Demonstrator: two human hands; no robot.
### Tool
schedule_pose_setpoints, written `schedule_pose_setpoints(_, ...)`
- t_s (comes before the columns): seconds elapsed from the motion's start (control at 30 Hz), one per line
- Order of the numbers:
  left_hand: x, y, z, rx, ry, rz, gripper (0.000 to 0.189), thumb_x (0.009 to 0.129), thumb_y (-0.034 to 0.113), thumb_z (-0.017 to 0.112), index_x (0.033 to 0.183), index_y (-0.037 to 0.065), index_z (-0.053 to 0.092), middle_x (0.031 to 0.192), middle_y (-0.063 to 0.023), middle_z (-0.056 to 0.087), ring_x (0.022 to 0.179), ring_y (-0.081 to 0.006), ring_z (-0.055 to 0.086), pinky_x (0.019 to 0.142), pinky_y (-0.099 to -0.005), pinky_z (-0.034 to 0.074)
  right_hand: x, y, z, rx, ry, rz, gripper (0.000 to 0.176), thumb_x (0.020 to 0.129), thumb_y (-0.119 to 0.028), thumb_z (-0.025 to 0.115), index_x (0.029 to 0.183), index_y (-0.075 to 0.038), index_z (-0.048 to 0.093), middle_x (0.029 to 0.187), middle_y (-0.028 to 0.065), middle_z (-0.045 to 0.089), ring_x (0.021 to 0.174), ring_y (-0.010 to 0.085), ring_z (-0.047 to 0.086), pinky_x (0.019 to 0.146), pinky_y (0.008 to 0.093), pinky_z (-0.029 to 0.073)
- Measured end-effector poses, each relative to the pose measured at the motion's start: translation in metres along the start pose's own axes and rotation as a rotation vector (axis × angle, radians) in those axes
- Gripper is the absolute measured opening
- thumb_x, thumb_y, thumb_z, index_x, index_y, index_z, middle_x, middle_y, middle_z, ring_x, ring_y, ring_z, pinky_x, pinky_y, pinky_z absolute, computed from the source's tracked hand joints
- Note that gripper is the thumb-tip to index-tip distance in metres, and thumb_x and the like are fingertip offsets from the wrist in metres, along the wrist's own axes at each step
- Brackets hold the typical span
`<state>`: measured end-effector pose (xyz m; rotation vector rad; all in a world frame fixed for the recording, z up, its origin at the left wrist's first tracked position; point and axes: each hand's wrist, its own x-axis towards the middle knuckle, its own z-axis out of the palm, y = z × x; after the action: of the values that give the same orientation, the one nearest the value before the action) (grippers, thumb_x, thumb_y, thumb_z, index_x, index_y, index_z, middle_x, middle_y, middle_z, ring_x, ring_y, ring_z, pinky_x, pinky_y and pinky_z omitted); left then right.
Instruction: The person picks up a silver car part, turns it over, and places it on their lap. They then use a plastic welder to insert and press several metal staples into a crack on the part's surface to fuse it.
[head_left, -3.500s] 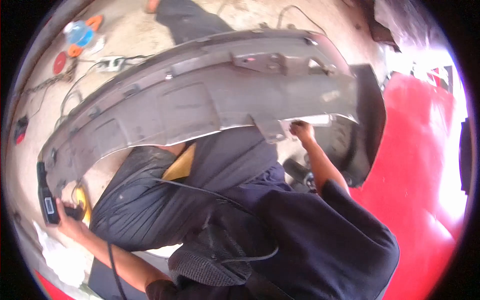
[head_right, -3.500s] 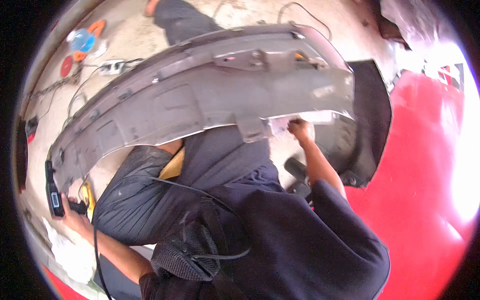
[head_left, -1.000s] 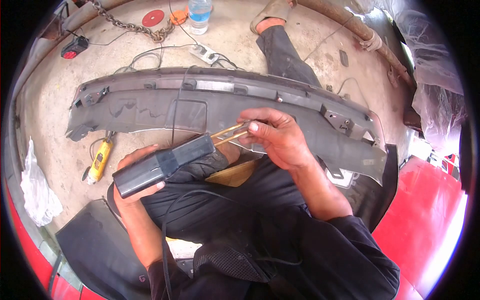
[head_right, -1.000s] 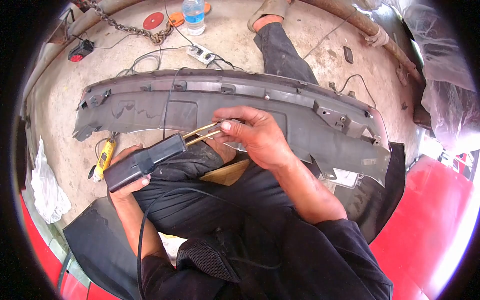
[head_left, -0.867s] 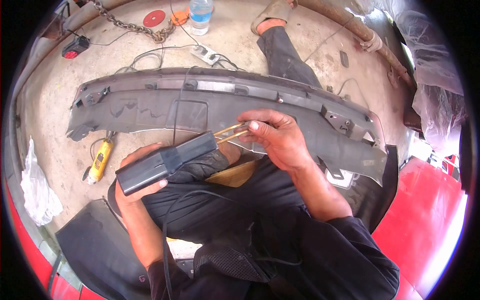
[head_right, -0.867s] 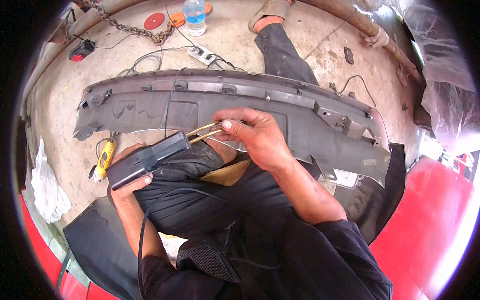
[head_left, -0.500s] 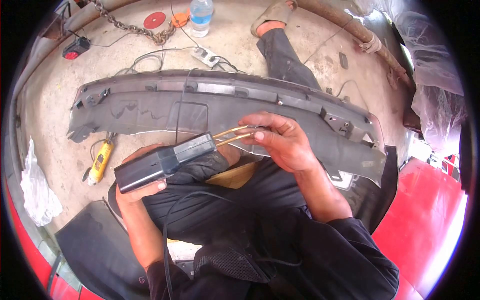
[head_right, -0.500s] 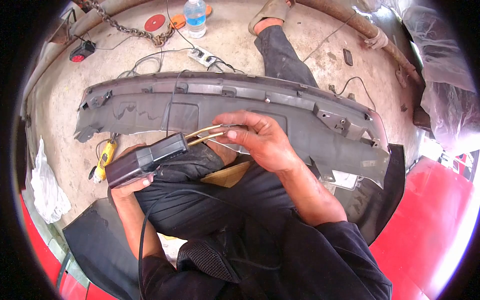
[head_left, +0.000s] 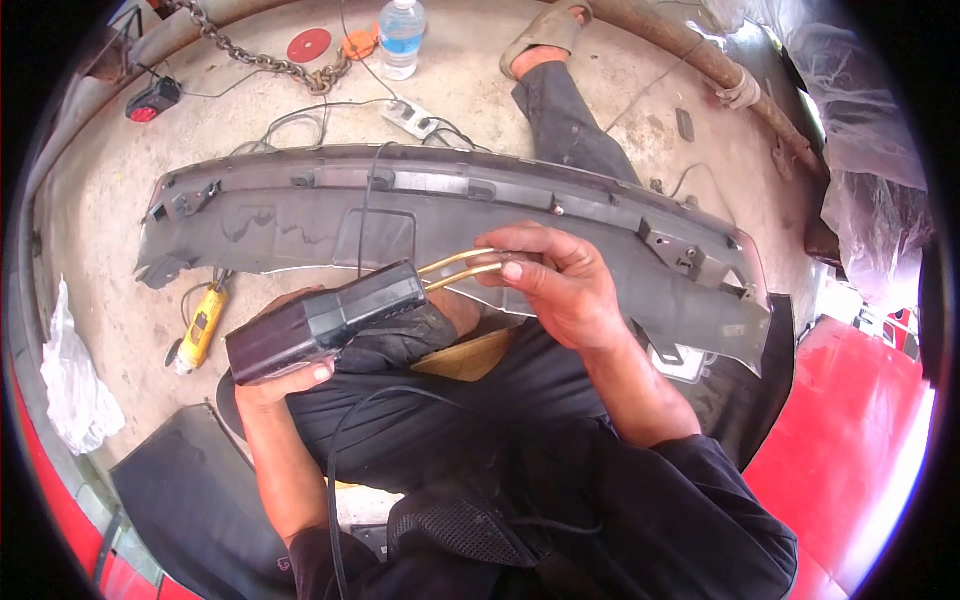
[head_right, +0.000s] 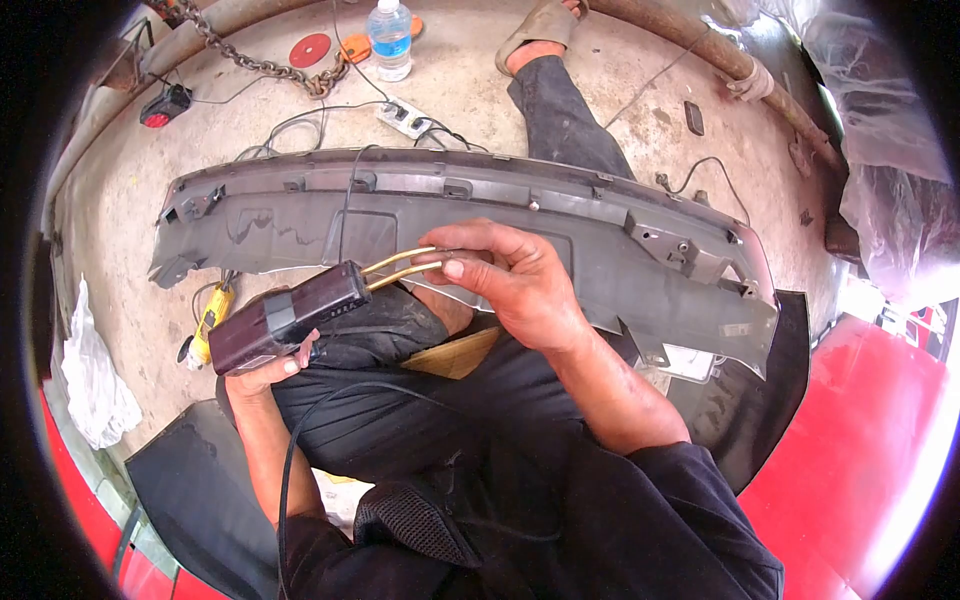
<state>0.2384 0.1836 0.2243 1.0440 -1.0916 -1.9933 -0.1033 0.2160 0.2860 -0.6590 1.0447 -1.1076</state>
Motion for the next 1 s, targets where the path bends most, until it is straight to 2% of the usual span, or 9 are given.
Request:
schedule_pose_setpoints(0.37, -0.001, 0.010, 0.000, 0.074, -0.025, -0.012, 0.082, 0.057, 0.012, 0.088, 0.127, -0.011, 0.053, 0.096, -0.0114, 0.069, 0.080, -0.0164, 0.067, 0.073, -0.0293, 0.054, -0.005, 0.000, -0.002, -0.083, -0.002, -0.112, 0.029, 0.084, 0.006, 0.070, 0.113, 0.006, 0.066, 0.112, 0.0156, 0.070, 0.102, 0.0180, 0.066, 0.091, 0.0301, 0.053)
schedule_pose_setpoints(0.47, -0.001, 0.008, -0.003, -0.005, -0.133, 0.065, 0.083, 0.060, 0.004, 0.085, 0.132, -0.009, 0.045, 0.106, -0.0275, 0.065, 0.069, -0.0240, 0.066, 0.062, -0.0337, 0.055, -0.005, -0.005, 0.005, -0.110, 0.014, -0.105, 0.029, 0.083, 0.007, 0.071, 0.112, 0.005, 0.067, 0.112, 0.0171, 0.070, 0.102, 0.0187, 0.067, 0.092, 0.0304, 0.053)
schedule_pose_setpoints(0.63, -0.003, 0.010, -0.013, 0.053, -0.166, 0.105, 0.085, 0.061, 0.009, 0.086, 0.133, -0.007, 0.045, 0.106, -0.0276, 0.064, 0.067, -0.0233, 0.064, 0.058, -0.0331, 0.052, -0.003, 0.004, 0.009, -0.124, -0.003, -0.162, 0.031, 0.083, 0.005, 0.072, 0.113, 0.004, 0.067, 0.112, 0.0177, 0.070, 0.102, 0.0189, 0.067, 0.092, 0.0305, 0.053)
schedule_pose_setpoints(0.7, -0.004, 0.024, -0.010, 0.110, -0.027, 0.009, 0.087, 0.057, 0.020, 0.089, 0.130, -0.010, 0.051, 0.102, -0.0111, 0.068, 0.087, -0.0167, 0.065, 0.078, -0.0298, 0.052, 0.003, 0.001, 0.012, -0.179, 0.001, -0.183, 0.030, 0.083, 0.005, 0.072, 0.113, 0.004, 0.068, 0.111, 0.0177, 0.070, 0.101, 0.0185, 0.067, 0.092, 0.0303, 0.053)
schedule_pose_setpoints(0.73, -0.002, 0.031, -0.012, 0.149, -0.009, -0.008, 0.088, 0.056, 0.023, 0.090, 0.129, -0.009, 0.052, 0.104, -0.0113, 0.068, 0.092, -0.0178, 0.064, 0.082, -0.0309, 0.051, 0.007, 0.000, 0.015, -0.177, -0.005, -0.179, 0.030, 0.083, 0.005, 0.072, 0.113, 0.004, 0.068, 0.111, 0.0177, 0.070, 0.101, 0.0185, 0.067, 0.092, 0.0303, 0.053)
schedule_pose_setpoints(0.87, 0.016, 0.063, -0.041, 0.298, -0.071, -0.003, 0.075, 0.057, 0.011, 0.087, 0.125, -0.005, 0.058, 0.108, -0.0122, 0.068, 0.097, -0.0210, 0.065, 0.085, -0.0332, 0.052, 0.021, 0.000, 0.029, -0.282, -0.111, -0.122, 0.079, 0.082, 0.003, 0.073, 0.149, -0.003, 0.032, 0.143, 0.0188, 0.049, 0.106, 0.0171, 0.063, 0.089, 0.0306, 0.053)
schedule_pose_setpoints(0.93, 0.029, 0.063, -0.055, 0.254, 0.004, 0.093, 0.073, 0.055, 0.007, 0.088, 0.122, -0.001, 0.061, 0.109, -0.0120, 0.068, 0.099, -0.0214, 0.064, 0.087, -0.0349, 0.052, 0.019, 0.011, 0.027, -0.351, -0.057, -0.028, 0.080, 0.082, 0.000, 0.075, 0.149, -0.003, 0.032, 0.141, 0.0179, 0.051, 0.105, 0.0175, 0.063, 0.090, 0.0310, 0.053)
schedule_pose_setpoints(0.97, 0.036, 0.059, -0.066, 0.336, 0.094, 0.026, 0.076, 0.050, 0.006, 0.088, 0.120, -0.001, 0.060, 0.108, -0.0104, 0.066, 0.088, -0.0195, 0.064, 0.074, -0.0342, 0.053, 0.018, 0.019, 0.025, -0.416, 0.007, 0.065, 0.082, 0.081, -0.003, 0.076, 0.149, -0.003, 0.031, 0.139, 0.0169, 0.053, 0.105, 0.0178, 0.062, 0.090, 0.0313, 0.053)
schedule_pose_setpoints(1.0, 0.043, 0.052, -0.078, 0.320, 0.120, -0.020, 0.074, 0.051, 0.005, 0.087, 0.121, 0.001, 0.061, 0.109, -0.0094, 0.067, 0.092, -0.0199, 0.064, 0.080, -0.0339, 0.052, 0.012, 0.028, 0.022, -0.401, 0.018, 0.169, 0.081, 0.082, -0.009, 0.078, 0.149, -0.002, 0.032, 0.135, 0.0163, 0.055, 0.105, 0.0192, 0.063, 0.091, 0.0324, 0.053)
